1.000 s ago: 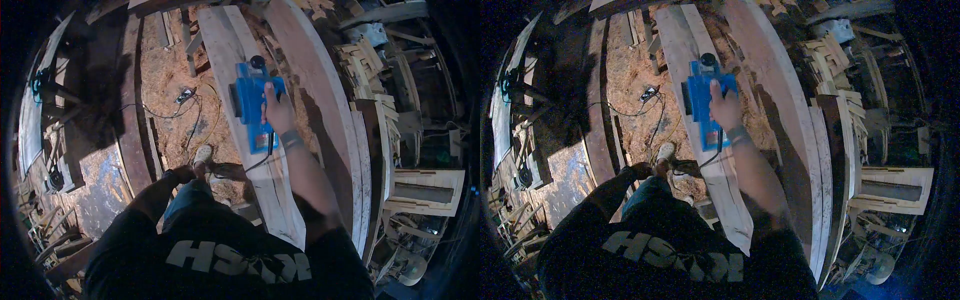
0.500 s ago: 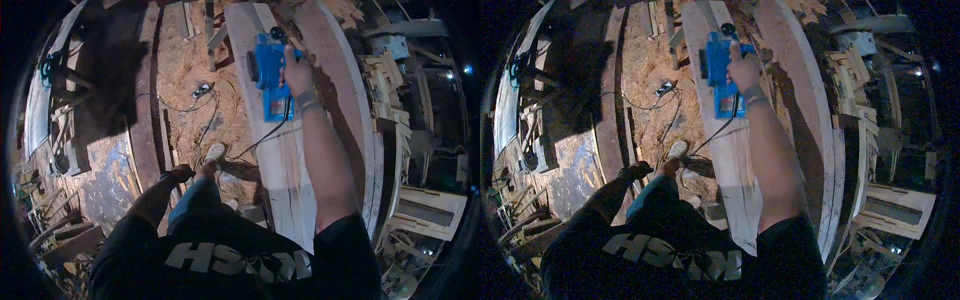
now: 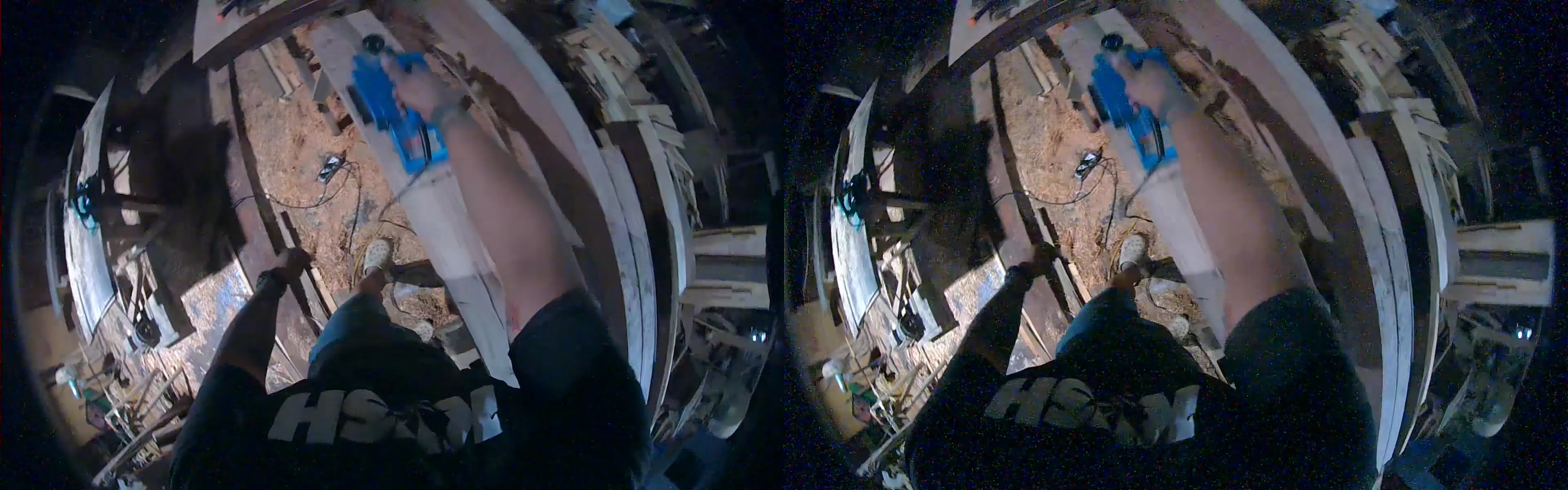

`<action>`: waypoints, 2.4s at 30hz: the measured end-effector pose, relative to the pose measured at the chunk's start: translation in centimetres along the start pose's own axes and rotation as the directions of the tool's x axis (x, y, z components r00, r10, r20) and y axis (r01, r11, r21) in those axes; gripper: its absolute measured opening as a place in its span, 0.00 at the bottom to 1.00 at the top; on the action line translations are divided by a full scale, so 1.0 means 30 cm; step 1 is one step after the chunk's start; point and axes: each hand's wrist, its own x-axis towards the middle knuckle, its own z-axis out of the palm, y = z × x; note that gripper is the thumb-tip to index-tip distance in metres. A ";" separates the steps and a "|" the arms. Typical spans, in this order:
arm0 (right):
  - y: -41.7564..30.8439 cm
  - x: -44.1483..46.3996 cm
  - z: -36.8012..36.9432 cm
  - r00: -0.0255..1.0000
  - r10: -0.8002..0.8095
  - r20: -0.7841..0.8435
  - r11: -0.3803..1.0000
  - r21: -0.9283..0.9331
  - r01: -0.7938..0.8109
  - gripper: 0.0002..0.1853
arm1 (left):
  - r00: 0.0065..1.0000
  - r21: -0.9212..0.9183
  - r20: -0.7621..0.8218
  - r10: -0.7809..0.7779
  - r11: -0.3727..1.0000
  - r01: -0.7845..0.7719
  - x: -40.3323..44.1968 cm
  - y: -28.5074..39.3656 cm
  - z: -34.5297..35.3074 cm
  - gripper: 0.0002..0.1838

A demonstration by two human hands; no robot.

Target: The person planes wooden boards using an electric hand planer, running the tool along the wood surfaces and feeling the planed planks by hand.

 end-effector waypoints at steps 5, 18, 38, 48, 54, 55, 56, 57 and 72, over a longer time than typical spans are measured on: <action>0.057 -0.819 -0.194 0.982 0.188 -0.030 0.982 -0.022 -0.189 0.22 | 0.924 0.266 0.233 -0.303 0.934 0.240 0.328 0.545 -0.287 0.15; 0.458 -2.587 -0.561 0.886 0.445 -0.130 0.886 0.211 -0.414 0.29 | 0.821 -0.153 0.563 -0.094 0.964 0.215 0.300 0.896 0.223 0.23; 0.182 -1.181 -0.294 0.975 0.215 -0.057 0.976 -0.019 -0.216 0.25 | 0.899 0.102 0.401 0.177 0.966 -0.236 0.092 0.587 0.225 0.14; 0.093 -0.946 -0.189 0.966 0.222 -0.131 0.975 0.051 -0.217 0.28 | 0.926 0.005 0.345 -0.154 0.987 0.163 0.103 0.589 0.253 0.15; 0.080 -0.811 -0.164 0.972 0.189 -0.137 0.982 -0.003 -0.191 0.28 | 0.885 0.182 0.439 -0.154 0.980 0.080 0.045 0.543 0.234 0.20; 0.085 -0.788 -0.155 0.966 0.196 -0.167 0.978 -0.036 -0.205 0.29 | 0.903 0.178 0.416 -0.103 0.984 0.030 0.036 0.544 0.232 0.20; 0.091 -0.763 -0.148 0.959 0.202 -0.197 0.973 -0.069 -0.219 0.30 | 0.918 0.176 0.393 -0.052 0.984 -0.019 0.022 0.550 0.233 0.20; 0.139 -0.718 -0.140 0.973 0.036 -0.226 0.989 -0.132 -0.067 0.32 | 0.930 0.175 0.369 0.000 0.982 -0.069 0.009 0.545 0.237 0.21; 0.000 -0.183 -0.016 0.986 0.110 -0.124 0.991 -0.067 -0.119 0.35 | 0.769 -0.135 0.369 -0.522 0.788 0.600 -0.044 0.535 0.214 0.30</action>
